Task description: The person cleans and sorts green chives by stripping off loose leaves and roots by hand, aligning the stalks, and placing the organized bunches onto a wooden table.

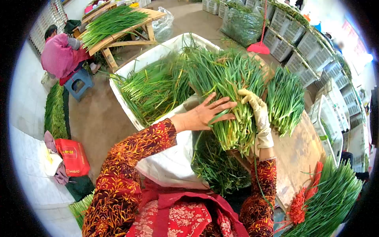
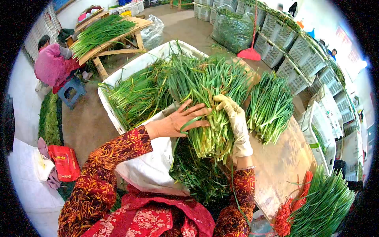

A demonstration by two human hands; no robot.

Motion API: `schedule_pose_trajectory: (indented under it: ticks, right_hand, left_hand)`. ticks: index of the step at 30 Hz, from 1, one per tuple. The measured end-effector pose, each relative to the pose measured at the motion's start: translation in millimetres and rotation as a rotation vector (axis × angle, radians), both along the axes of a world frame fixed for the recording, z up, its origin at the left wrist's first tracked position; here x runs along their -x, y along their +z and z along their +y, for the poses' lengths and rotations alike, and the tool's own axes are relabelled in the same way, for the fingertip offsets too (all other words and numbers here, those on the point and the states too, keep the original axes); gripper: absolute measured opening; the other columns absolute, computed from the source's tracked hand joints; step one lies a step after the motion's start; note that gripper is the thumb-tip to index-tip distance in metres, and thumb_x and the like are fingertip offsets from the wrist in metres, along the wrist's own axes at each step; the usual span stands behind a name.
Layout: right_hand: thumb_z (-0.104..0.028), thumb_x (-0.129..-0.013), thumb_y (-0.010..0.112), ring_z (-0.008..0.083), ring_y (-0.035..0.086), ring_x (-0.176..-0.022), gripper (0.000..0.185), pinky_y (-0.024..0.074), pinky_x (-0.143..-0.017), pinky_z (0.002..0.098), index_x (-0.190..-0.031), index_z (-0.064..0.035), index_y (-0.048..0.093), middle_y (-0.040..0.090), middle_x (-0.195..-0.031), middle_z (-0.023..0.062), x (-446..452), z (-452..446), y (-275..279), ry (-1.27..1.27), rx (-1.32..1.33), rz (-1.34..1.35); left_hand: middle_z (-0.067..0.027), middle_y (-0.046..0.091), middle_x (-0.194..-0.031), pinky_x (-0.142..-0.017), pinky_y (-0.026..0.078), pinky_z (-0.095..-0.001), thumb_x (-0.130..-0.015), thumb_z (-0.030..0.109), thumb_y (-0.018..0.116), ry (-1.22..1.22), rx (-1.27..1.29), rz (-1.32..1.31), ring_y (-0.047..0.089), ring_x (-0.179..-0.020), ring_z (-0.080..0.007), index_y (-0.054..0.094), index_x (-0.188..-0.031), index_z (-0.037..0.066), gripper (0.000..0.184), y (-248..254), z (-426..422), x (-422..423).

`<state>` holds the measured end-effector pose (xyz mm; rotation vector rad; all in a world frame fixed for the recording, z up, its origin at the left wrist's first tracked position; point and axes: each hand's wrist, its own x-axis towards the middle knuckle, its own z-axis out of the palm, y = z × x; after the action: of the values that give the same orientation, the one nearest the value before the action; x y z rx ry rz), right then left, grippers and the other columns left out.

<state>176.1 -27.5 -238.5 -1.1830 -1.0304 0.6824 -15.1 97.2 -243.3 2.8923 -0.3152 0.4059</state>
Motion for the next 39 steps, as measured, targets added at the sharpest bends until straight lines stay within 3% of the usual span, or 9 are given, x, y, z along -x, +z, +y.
schedule_pose_trajectory:
  ticks: [8,13,17,21,24,26,30,34,39]
  right_hand:
    - [-0.029,-0.087,0.053,0.0159,0.043,-0.114,0.034,0.0249,-0.101,0.0298,-0.109,-0.0035,0.057,0.053,-0.117,0.0053,8.1,-28.5,42.5,-0.210,0.055,-0.079]
    - [-0.047,-0.083,0.054,0.0057,0.038,-0.064,0.052,0.0358,-0.058,0.0196,-0.113,-0.0054,0.052,0.047,-0.080,-0.0043,22.1,-69.9,43.1,-0.439,0.304,-0.195]
    - [-0.050,-0.084,0.048,0.0293,0.053,-0.105,0.063,0.0417,-0.087,0.0324,-0.119,0.0016,0.047,0.055,-0.112,0.0207,29.4,-93.8,12.6,-0.513,0.593,-0.344]
    - [-0.053,-0.084,0.045,0.0336,0.051,-0.108,0.066,0.0405,-0.088,0.0353,-0.121,0.0018,0.045,0.054,-0.114,0.0222,34.3,-101.2,-8.0,-0.577,0.643,-0.486]
    - [-0.054,-0.084,0.045,0.0331,0.050,-0.109,0.068,0.0395,-0.089,0.0356,-0.122,0.0020,0.044,0.054,-0.113,0.0222,38.5,-101.5,-8.5,-0.592,0.696,-0.368]
    - [-0.056,-0.083,0.045,0.0295,0.054,-0.105,0.070,0.0426,-0.085,0.0351,-0.124,0.0015,0.043,0.056,-0.111,0.0203,35.6,-96.2,-11.5,-0.610,0.668,-0.257]
    - [-0.038,-0.079,0.062,0.0219,0.060,-0.090,0.066,0.0505,-0.069,0.0315,-0.129,-0.0028,0.035,0.059,-0.103,0.0154,79.2,-67.5,20.7,-0.520,0.733,0.005]
    - [-0.025,-0.079,0.064,0.0296,0.056,-0.099,0.064,0.0427,-0.086,0.0320,-0.129,0.0000,0.032,0.055,-0.111,0.0196,100.8,-48.6,-12.6,-0.631,0.431,-0.262]
    - [-0.051,-0.079,0.055,0.0308,0.054,-0.104,0.077,0.0422,-0.087,0.0338,-0.133,-0.0029,0.028,0.055,-0.111,0.0195,103.2,-58.2,0.4,-0.496,0.727,-0.231]
  left_hand:
    - [-0.0119,0.015,-0.142,-0.106,0.019,-0.0466,-0.071,0.002,0.058,0.393,0.134,-0.131,0.017,-0.131,-0.0302,0.029,-0.134,0.023,0.072,-15.5,-18.9,31.3]
    - [-0.0131,0.016,-0.141,-0.104,0.024,-0.0468,-0.065,-0.009,0.056,0.464,0.427,-0.146,0.019,-0.130,-0.0319,0.030,-0.133,0.018,0.078,-29.0,-24.3,43.2]
    - [-0.0075,0.028,-0.137,-0.105,0.014,-0.0507,-0.069,-0.003,0.056,0.644,-0.019,-0.151,0.021,-0.130,-0.0259,0.032,-0.132,0.017,0.070,-18.4,-23.8,45.5]
    - [-0.0123,0.027,-0.136,-0.106,0.017,-0.0474,-0.070,-0.006,0.051,0.614,-0.093,-0.062,0.022,-0.129,-0.0312,0.030,-0.132,0.013,0.069,0.8,-10.7,66.2]
    - [-0.0173,0.024,-0.137,-0.106,0.018,-0.0433,-0.072,-0.003,0.051,0.625,0.274,0.027,0.020,-0.130,-0.0329,0.024,-0.134,0.009,0.069,-3.0,-16.9,82.9]
    - [-0.0198,0.020,-0.139,-0.106,0.017,-0.0406,-0.077,0.005,0.053,0.598,1.038,0.024,0.018,-0.131,-0.0309,0.017,-0.137,0.006,0.070,-22.7,-23.6,86.0]
    - [-0.0156,0.009,-0.143,-0.106,0.018,-0.0358,-0.086,0.038,0.051,0.611,1.860,0.009,0.015,-0.132,-0.0269,0.002,-0.139,0.007,0.079,-24.9,-46.3,58.7]
    - [-0.0080,0.009,-0.144,-0.107,0.014,-0.0353,-0.084,0.050,0.049,0.532,1.926,-0.186,0.015,-0.131,-0.0192,0.002,-0.140,0.008,0.084,-31.4,-44.2,11.9]
    - [-0.0116,0.011,-0.143,-0.106,0.014,-0.0389,-0.079,0.049,0.057,0.387,1.997,-0.212,0.012,-0.131,-0.0226,-0.003,-0.139,0.009,0.094,-43.1,-33.7,-4.8]
